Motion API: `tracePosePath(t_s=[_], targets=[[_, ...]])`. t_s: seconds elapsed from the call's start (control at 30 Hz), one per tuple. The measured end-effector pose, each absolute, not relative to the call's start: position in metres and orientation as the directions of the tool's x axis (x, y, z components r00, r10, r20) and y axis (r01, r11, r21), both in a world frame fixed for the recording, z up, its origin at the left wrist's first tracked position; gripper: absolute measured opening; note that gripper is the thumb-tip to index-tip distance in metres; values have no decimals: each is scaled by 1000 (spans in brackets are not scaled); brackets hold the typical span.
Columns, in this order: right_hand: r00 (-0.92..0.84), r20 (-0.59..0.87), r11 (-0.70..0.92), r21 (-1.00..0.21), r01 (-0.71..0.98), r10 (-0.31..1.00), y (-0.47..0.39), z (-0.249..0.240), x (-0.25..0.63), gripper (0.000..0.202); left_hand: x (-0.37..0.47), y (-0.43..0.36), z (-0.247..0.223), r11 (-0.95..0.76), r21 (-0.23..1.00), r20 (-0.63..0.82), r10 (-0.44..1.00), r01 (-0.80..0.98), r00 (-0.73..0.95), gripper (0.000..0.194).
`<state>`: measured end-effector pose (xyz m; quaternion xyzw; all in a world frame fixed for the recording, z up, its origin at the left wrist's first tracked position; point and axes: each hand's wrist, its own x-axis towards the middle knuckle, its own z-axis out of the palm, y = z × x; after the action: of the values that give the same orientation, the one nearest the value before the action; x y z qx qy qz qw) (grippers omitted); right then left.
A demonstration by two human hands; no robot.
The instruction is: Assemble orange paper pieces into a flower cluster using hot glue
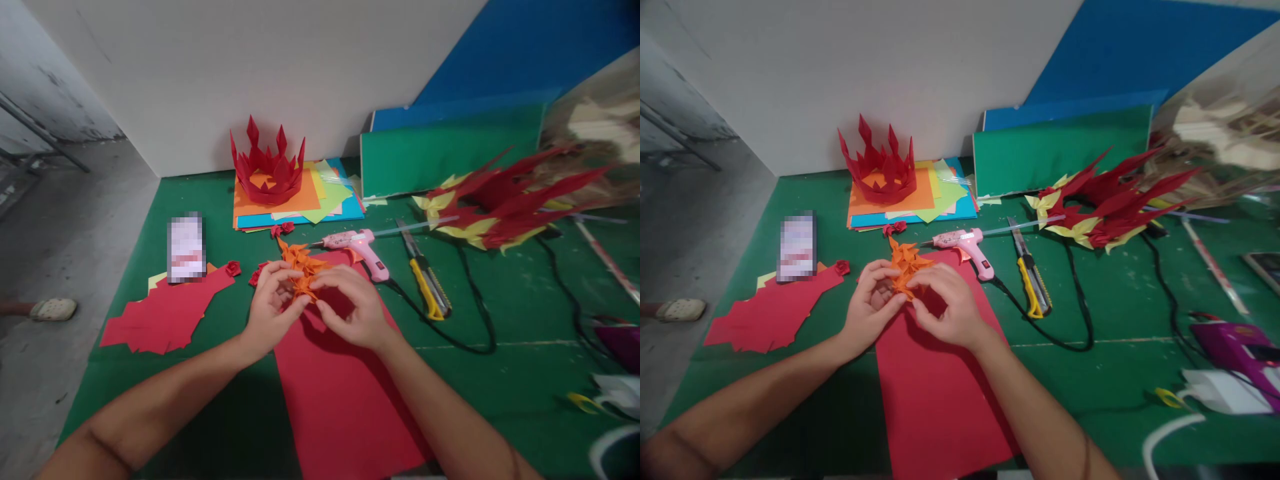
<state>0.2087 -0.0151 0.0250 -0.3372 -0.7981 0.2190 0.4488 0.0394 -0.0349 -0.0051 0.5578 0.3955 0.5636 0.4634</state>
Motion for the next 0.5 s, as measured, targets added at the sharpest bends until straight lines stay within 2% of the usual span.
tracePosePath(t_s=[0.2, 0.5], targets=[[-390, 538, 663, -634, 398, 748, -18, 21, 208, 29, 38, -33, -4, -272, 962, 273, 961, -33, 50, 20], [-338, 607, 683, -528, 505, 719, -16, 20, 204, 13, 38, -36, -1, -315, 945, 312, 949, 87, 49, 16]])
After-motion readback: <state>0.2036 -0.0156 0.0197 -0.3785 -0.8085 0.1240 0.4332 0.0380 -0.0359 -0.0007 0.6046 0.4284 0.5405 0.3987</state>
